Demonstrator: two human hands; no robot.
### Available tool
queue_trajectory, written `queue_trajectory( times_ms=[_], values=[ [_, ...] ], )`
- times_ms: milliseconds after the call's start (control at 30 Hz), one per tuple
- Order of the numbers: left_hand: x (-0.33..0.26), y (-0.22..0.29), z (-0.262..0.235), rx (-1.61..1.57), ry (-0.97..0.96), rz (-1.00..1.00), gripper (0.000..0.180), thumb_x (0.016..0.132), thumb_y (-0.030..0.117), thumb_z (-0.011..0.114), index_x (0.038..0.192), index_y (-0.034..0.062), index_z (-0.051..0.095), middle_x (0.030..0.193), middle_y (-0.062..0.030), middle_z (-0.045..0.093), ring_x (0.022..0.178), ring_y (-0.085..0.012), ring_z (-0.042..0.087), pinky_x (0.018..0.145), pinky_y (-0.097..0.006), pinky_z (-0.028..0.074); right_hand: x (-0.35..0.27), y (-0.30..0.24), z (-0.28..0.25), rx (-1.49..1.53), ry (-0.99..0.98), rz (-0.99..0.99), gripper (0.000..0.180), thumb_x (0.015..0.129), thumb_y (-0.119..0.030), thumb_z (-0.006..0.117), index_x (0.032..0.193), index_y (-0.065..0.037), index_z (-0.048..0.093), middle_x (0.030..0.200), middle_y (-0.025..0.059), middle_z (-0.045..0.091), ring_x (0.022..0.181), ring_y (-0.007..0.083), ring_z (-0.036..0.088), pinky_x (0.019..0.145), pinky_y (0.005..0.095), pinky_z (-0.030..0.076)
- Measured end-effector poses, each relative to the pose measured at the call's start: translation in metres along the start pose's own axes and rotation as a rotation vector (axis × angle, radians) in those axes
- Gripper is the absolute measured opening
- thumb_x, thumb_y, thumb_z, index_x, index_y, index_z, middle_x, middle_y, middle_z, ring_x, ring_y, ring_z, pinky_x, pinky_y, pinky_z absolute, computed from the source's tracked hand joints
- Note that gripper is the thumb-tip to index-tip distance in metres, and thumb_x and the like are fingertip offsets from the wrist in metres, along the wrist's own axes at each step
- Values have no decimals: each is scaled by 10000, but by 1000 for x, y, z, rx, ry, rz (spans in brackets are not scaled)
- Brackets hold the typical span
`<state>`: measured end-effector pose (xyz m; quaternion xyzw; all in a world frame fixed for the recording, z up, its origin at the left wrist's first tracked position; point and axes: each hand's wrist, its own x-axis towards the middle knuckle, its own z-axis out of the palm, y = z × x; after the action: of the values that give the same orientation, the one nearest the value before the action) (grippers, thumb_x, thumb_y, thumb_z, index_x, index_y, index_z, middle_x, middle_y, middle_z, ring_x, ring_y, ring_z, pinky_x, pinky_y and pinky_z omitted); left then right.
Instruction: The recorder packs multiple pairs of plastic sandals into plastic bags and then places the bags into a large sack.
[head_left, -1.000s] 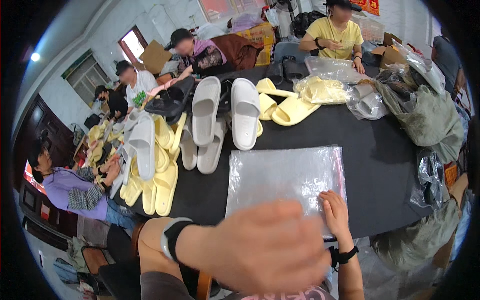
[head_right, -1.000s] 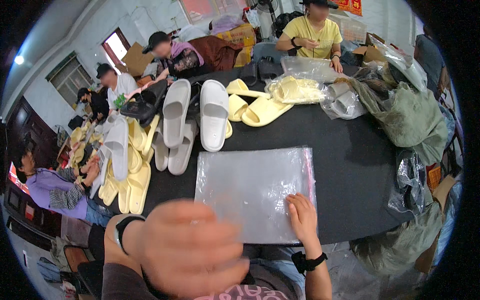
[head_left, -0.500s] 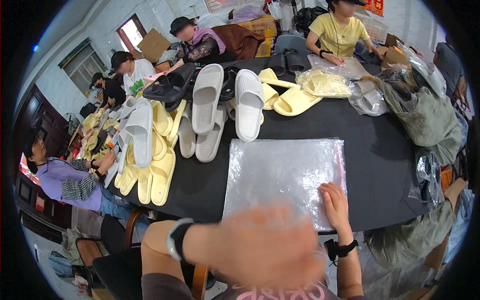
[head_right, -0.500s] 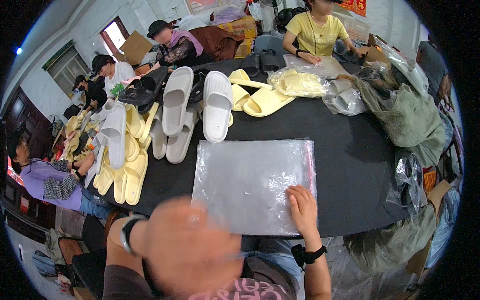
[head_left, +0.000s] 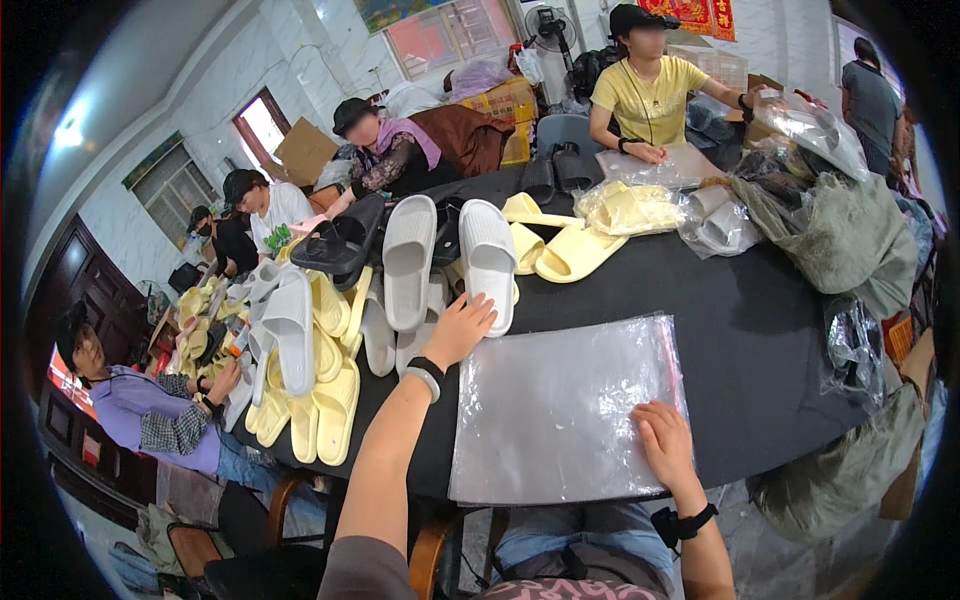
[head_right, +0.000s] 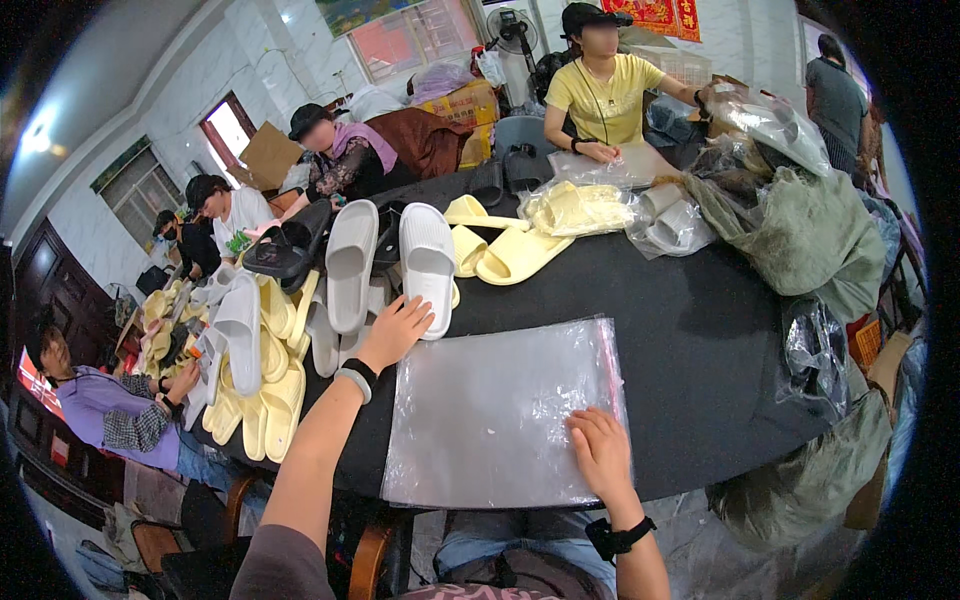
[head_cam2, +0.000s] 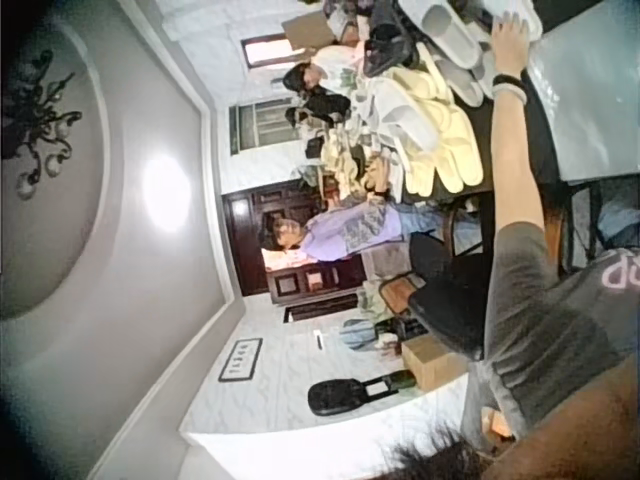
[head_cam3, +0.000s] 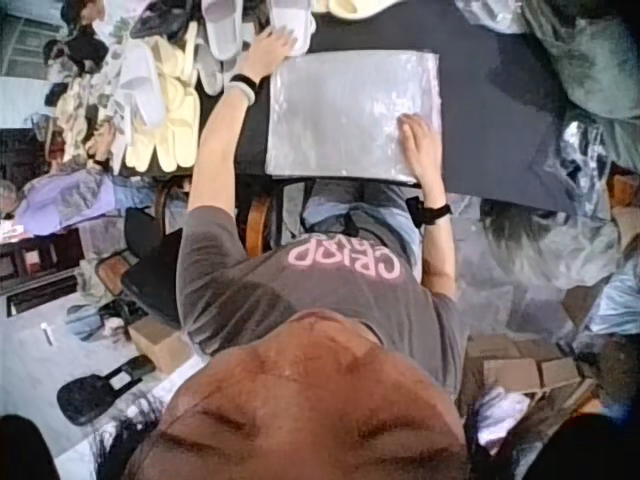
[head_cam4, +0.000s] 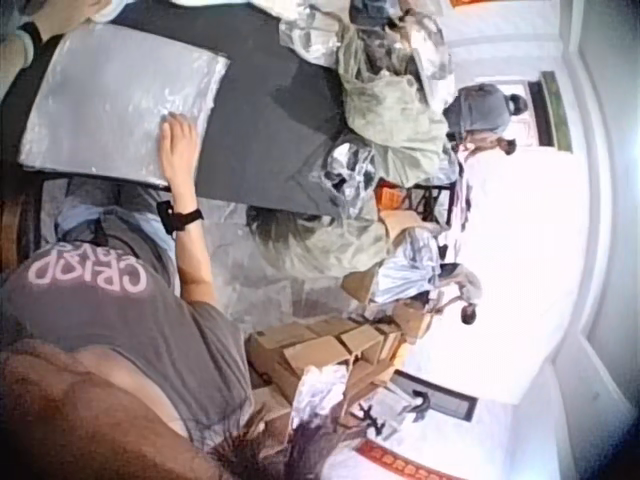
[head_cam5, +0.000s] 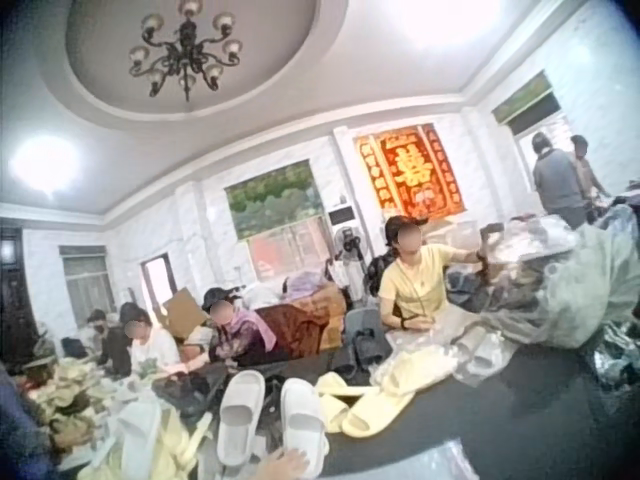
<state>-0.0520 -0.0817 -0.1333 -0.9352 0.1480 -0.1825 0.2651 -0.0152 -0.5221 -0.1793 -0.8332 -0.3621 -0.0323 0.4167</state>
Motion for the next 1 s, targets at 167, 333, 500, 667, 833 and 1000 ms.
queue_trajectory(
  times_ms=[167, 333, 500, 667, 833, 1000],
  values=[
    [-1, -34, -3, -66, 220, -174, 353, 864, 105, 500, 1194, 31, 600, 1260, -151, 602, 1180, -306, 569, 993, -442, 444, 1, 3, -1, 23, -17, 16, 263, 933, -215, 514, 1054, -63, 692, 1155, 94, 654, 1191, 296, 538, 1022, 423, 393],
    [-32, -86, -14, -144, 204, -423, 419, 774, 13, 551, 1188, 46, 603, 1268, -134, 599, 1202, -302, 553, 970, -429, 454, 2, -2, -3, 15, -20, 40, 264, 936, -222, 515, 1054, -66, 692, 1162, 93, 650, 1196, 292, 537, 1016, 424, 394],
    [-43, -87, 10, -149, 10, -560, 468, 831, 76, 575, 1297, 88, 536, 1399, -89, 508, 1334, -243, 443, 997, -568, 407, 3, -5, -2, -1, -18, 48, 262, 936, -222, 514, 1053, -70, 692, 1168, 96, 646, 1196, 296, 536, 1013, 425, 396],
    [-44, -80, 28, -180, -231, -851, 653, 869, 306, 646, 1445, 149, 381, 1560, -28, 289, 1461, -182, 211, 1005, -791, 198, 4, -8, 0, 16, -37, 42, 263, 935, -218, 510, 1056, -70, 690, 1171, 100, 644, 1194, 301, 537, 1015, 431, 396],
    [-30, -80, 15, -242, -282, -857, 692, 843, 295, 672, 1450, 150, 374, 1557, -49, 294, 1460, -204, 217, 1041, -752, 198, 4, -5, -1, -1, -25, 38, 264, 931, -218, 513, 1060, -70, 690, 1173, 97, 645, 1196, 303, 538, 1012, 431, 397],
    [-34, -39, -34, -211, -244, -690, 788, 817, 331, 688, 1480, 104, 327, 1549, -138, 284, 1443, -277, 248, 1119, -636, 181, 6, -6, 1, -15, -39, 22, 249, 924, -206, 522, 1055, -76, 690, 1171, 95, 647, 1191, 305, 546, 1007, 430, 398]
  ],
)
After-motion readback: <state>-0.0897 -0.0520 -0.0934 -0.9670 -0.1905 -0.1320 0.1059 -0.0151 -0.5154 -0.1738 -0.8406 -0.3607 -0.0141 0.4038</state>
